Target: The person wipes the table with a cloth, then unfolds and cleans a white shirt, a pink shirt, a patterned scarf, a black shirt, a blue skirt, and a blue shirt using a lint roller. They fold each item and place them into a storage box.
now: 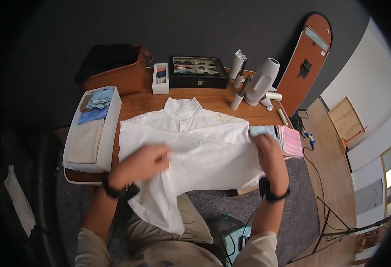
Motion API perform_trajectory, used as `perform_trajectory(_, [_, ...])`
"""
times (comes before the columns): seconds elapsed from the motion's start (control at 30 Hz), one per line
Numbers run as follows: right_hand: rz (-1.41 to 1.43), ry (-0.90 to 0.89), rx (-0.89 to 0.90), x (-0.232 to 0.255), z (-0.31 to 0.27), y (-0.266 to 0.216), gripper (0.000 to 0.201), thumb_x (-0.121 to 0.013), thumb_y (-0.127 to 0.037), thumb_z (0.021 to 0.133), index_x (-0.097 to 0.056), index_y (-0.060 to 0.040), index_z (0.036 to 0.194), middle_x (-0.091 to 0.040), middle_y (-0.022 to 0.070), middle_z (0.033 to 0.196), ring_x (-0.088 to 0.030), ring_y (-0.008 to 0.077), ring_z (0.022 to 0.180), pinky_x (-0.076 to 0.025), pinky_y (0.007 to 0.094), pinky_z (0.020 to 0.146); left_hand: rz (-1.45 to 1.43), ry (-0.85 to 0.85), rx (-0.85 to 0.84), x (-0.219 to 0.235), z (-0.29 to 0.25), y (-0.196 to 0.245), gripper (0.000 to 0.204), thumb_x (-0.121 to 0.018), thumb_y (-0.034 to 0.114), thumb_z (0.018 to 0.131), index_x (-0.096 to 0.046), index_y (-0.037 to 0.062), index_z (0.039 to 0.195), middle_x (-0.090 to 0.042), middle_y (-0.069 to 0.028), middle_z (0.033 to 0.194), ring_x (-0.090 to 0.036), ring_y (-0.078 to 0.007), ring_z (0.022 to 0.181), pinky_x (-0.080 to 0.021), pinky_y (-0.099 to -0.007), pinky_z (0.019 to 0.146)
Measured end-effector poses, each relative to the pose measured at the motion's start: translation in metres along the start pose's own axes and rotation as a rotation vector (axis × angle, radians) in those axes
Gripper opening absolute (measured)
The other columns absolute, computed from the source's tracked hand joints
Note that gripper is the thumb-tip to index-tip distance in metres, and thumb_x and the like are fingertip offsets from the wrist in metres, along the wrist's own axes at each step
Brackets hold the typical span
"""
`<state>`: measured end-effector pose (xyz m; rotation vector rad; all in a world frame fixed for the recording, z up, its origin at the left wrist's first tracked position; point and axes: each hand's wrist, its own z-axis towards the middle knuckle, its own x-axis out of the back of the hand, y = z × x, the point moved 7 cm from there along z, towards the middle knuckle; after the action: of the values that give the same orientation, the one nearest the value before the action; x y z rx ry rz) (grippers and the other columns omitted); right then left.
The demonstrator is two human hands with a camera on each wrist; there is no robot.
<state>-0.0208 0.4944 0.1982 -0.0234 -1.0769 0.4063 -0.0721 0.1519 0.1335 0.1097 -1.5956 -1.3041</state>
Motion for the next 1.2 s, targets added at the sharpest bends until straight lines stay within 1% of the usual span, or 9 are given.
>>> perform_trajectory(0.1, [0.034,-0.047,-0.019,-0.045,0.082,0.053,0.018,-0.067,0.002,0.095,-0.073,0.0009,0.113,-0.071,0.0227,0.114,-0.070,0.0440,0.102,-0.056,0.0475,0.087,-0.085,0.212,0.000,0.042,0.077,-0.044,0.022,-0.065,0.016,0.103,-0.067,-0.0044,0.110,-0.072,-0.0224,0.101,-0.070,-0.0336,0.090,-0.056,-0.0441,0.085])
perform_trajectory(0.17, [0.136,0.021,-0.056,-0.086,0.107,0.095,0.023,-0.070,-0.003,0.096,-0.072,-0.0003,0.119,-0.071,0.0240,0.119,-0.069,0.0452,0.108,-0.056,0.0490,0.091,0.245,0.421,0.100,0.063,0.094,-0.087,0.030,-0.067,0.018,0.103,-0.067,-0.0058,0.120,-0.072,-0.0262,0.113,-0.070,-0.0416,0.105,-0.056,-0.0487,0.094])
perform_trajectory(0.43, [0.168,-0.055,-0.269,-0.142,-0.016,0.128,0.044,-0.076,-0.011,0.096,-0.064,0.0013,0.137,-0.068,0.0270,0.127,-0.065,0.0440,0.123,-0.053,0.0498,0.105,0.272,0.251,0.175,0.008,-0.093,-0.075,0.052,-0.079,0.026,0.098,-0.062,-0.0050,0.135,-0.064,-0.0249,0.134,-0.063,-0.0422,0.125,-0.051,-0.0455,0.106])
perform_trajectory(0.57, [0.217,0.058,-0.457,-0.153,-0.045,0.145,0.039,-0.071,-0.015,0.101,-0.065,0.0040,0.135,-0.072,0.0285,0.119,-0.069,0.0452,0.113,-0.055,0.0484,0.099,0.338,0.253,0.188,-0.034,-0.122,-0.054,0.069,-0.088,0.031,0.088,-0.060,-0.0031,0.141,-0.060,-0.0226,0.139,-0.059,-0.0412,0.127,-0.049,-0.0465,0.107])
perform_trajectory(0.73, [0.158,0.193,-0.444,-0.152,-0.049,0.167,0.038,-0.069,-0.022,0.105,-0.067,0.0029,0.133,-0.076,0.0278,0.108,-0.075,0.0423,0.098,-0.058,0.0436,0.090,0.522,0.253,0.130,-0.064,-0.108,-0.034,0.074,-0.090,0.027,0.082,-0.060,0.0010,0.145,-0.055,-0.0199,0.139,-0.055,-0.0383,0.125,-0.046,-0.0487,0.105])
perform_trajectory(0.83, [0.110,0.042,-0.531,-0.163,-0.049,0.170,0.030,-0.068,-0.018,0.104,-0.071,0.0033,0.126,-0.074,0.0290,0.107,-0.074,0.0437,0.096,-0.058,0.0445,0.087,0.662,0.308,0.019,-0.073,-0.098,-0.039,0.058,-0.085,0.019,0.086,-0.066,0.0009,0.137,-0.060,-0.0167,0.131,-0.059,-0.0365,0.121,-0.049,-0.0465,0.102])
perform_trajectory(0.9, [-0.186,0.038,-0.396,-0.160,-0.043,0.159,0.023,-0.069,-0.012,0.101,-0.075,0.0025,0.117,-0.072,0.0263,0.101,-0.071,0.0431,0.090,-0.058,0.0458,0.082,0.641,0.348,0.026,-0.073,-0.090,-0.059,0.036,-0.079,0.013,0.089,-0.069,0.0020,0.121,-0.065,-0.0138,0.117,-0.065,-0.0319,0.110,-0.052,-0.0437,0.091])
perform_trajectory(1.07, [-0.045,0.063,-0.343,-0.162,-0.042,0.149,0.017,-0.071,-0.009,0.098,-0.076,0.0018,0.111,-0.070,0.0244,0.097,-0.069,0.0412,0.084,-0.057,0.0460,0.078,0.267,0.599,0.064,-0.032,-0.107,-0.067,0.020,-0.068,0.005,0.095,-0.068,0.0002,0.115,-0.066,-0.0198,0.104,-0.067,-0.0393,0.094,-0.054,-0.0483,0.082])
perform_trajectory(1.2, [0.050,-0.026,-0.450,-0.160,-0.032,0.131,0.026,-0.069,-0.009,0.099,-0.073,0.0027,0.121,-0.072,0.0270,0.107,-0.071,0.0444,0.096,-0.057,0.0481,0.086,0.114,0.726,0.404,-0.005,-0.143,-0.131,0.019,-0.065,0.008,0.100,-0.064,-0.0044,0.114,-0.067,-0.0265,0.096,-0.066,-0.0491,0.091,-0.054,-0.0525,0.081])
